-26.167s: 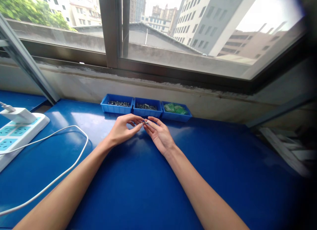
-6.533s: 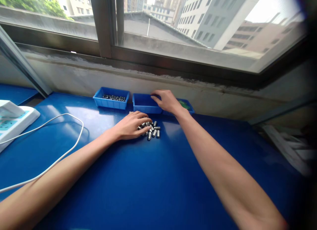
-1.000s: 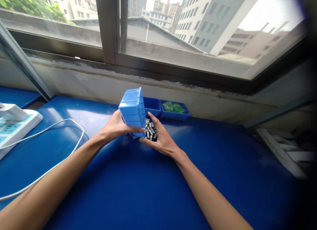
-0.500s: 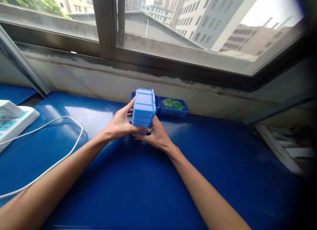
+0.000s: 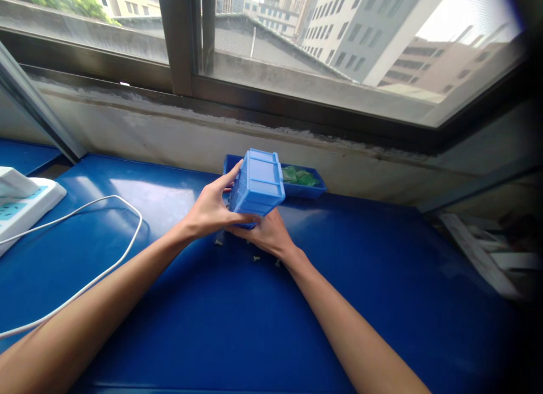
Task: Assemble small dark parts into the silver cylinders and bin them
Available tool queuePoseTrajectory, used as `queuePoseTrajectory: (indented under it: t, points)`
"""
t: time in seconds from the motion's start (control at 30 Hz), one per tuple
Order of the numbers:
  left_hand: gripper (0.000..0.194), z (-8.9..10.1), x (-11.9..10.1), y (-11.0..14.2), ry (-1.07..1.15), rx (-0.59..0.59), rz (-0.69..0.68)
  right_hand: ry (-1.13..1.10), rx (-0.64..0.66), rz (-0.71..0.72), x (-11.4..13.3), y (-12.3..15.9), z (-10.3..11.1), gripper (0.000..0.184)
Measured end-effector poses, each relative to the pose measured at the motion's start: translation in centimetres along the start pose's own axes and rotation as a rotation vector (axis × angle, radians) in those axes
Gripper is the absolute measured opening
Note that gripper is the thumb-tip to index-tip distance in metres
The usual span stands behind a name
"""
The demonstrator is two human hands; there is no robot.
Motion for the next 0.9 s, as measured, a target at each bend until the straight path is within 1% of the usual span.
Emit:
queuePoseTrajectory:
  t: [0.17,0.37,0.53,0.73,0.83,0.9]
  points:
    - [0.110,0.1,-0.4,-0.1,-0.064,-0.014,-0.067,0.051,-0.019,-0.005,0.2,0.1,-0.1,0.056]
    - [0.111,0.5,-0.6,-0.3,-0.114,-0.033,-0.088,0.110,-0.008,-0.013,0.1,0.2,0.0,0.058]
    - [0.112,0.8,-0.9,-0.4,-0.121,-0.043,-0.092,0.181,-0.020,-0.049,-0.1,0.2,0.3,0.061]
    - [0.112,1.0,-1.0,-0.4,-0.132,-0.051,-0.081,0.215,-0.014,-0.084,-0.3,0.4,0.3,0.060]
    - [0.112,1.7,-1.2,-0.4,-0.112,-0.065,-0.058,0.227,-0.002,-0.092,-0.1,0.4,0.2,0.057]
    - [0.111,2.2,-1.1,-0.3,-0.075,-0.074,-0.022,0.229,-0.001,-0.085,0.0,0.4,0.1,0.058]
Point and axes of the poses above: each hand's wrist, its own y-axis away from the middle knuckle, its own z-axis out of the back of the hand, x = y × z, the point moved 6 cm from there along -y, towards the middle knuckle, and after that the axes turned 8 degrees about z, right-handed, at the moved point
